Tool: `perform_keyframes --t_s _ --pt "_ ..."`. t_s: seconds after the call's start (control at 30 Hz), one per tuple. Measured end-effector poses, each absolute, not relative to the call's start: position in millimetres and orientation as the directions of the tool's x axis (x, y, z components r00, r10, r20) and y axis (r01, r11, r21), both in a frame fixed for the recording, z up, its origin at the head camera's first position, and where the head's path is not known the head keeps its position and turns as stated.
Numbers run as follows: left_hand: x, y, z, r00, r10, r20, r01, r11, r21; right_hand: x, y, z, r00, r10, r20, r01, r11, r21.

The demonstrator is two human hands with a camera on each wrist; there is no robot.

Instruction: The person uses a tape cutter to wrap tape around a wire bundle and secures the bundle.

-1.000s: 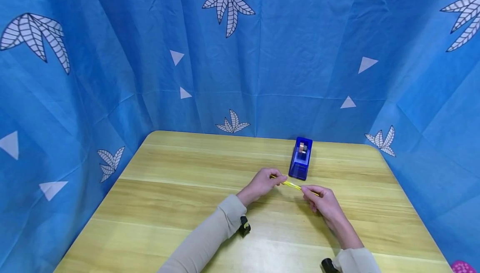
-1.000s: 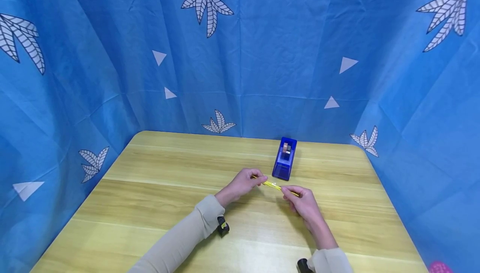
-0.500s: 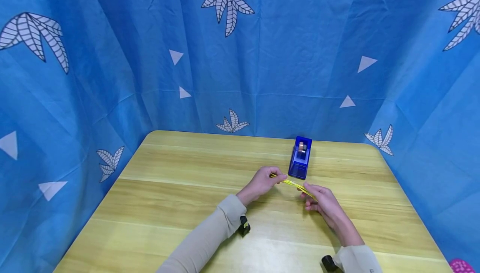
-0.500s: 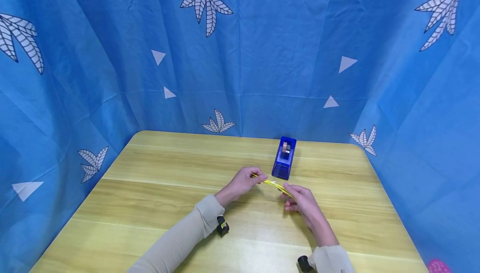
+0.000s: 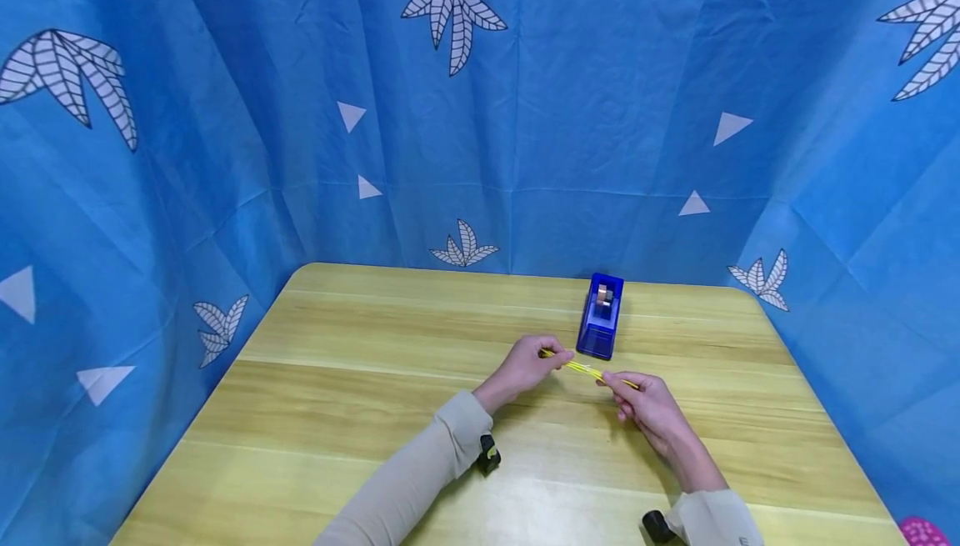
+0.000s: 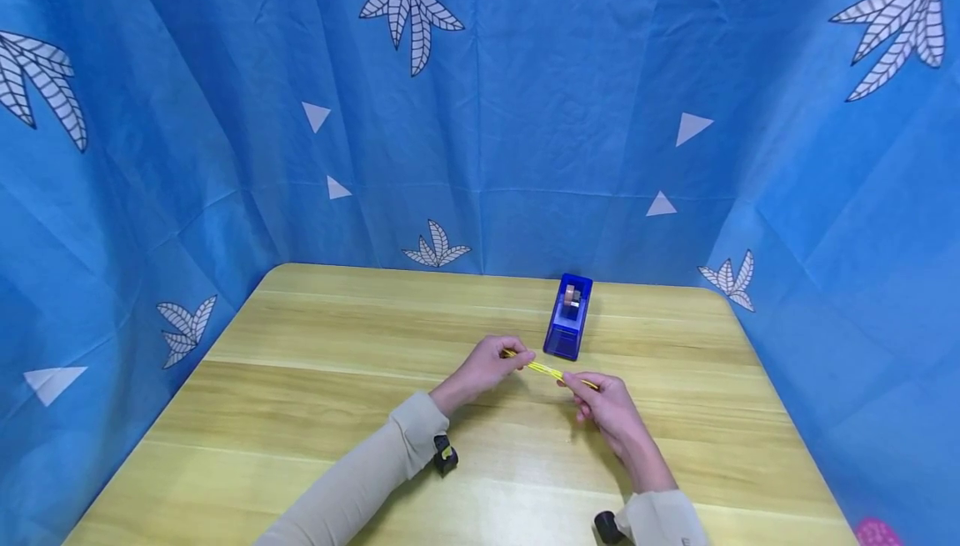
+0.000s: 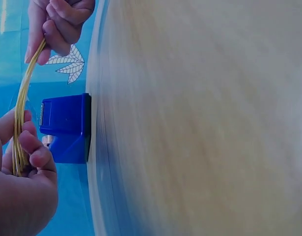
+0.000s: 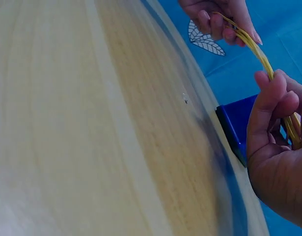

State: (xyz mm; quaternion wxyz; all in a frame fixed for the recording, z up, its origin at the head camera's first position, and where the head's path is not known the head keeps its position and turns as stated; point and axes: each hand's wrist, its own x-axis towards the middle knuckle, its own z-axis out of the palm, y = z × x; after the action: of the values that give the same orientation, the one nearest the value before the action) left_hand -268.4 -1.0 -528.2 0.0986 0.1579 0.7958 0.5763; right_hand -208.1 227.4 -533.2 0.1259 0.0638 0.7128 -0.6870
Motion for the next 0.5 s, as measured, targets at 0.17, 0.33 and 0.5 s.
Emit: perform_keyframes --t_s 0.17,0.33,0.5 --pt "-272.3 -0.6 -530.7 -0.940 0.341 0.004 0.104 0.277 0.955 -209.6 227.2 -533.0 -0.975 -0.026 -0.222 0.219 0.098 -0.971" --pt "-273.8 -1.3 -533.0 -0.949 0.312 -0.033 0.043 0.235 0.971 -209.7 226.8 -532.5 -0.980 0.003 -0.201 0.199 0.138 -0.970" --pt "-273.5 -2.0 -531.4 -0.932 0.334 -0.143 -0.067 0.229 0.971 -209.5 227.8 -531.4 -0.987 0.010 -0.160 0.160 0.175 -0.972"
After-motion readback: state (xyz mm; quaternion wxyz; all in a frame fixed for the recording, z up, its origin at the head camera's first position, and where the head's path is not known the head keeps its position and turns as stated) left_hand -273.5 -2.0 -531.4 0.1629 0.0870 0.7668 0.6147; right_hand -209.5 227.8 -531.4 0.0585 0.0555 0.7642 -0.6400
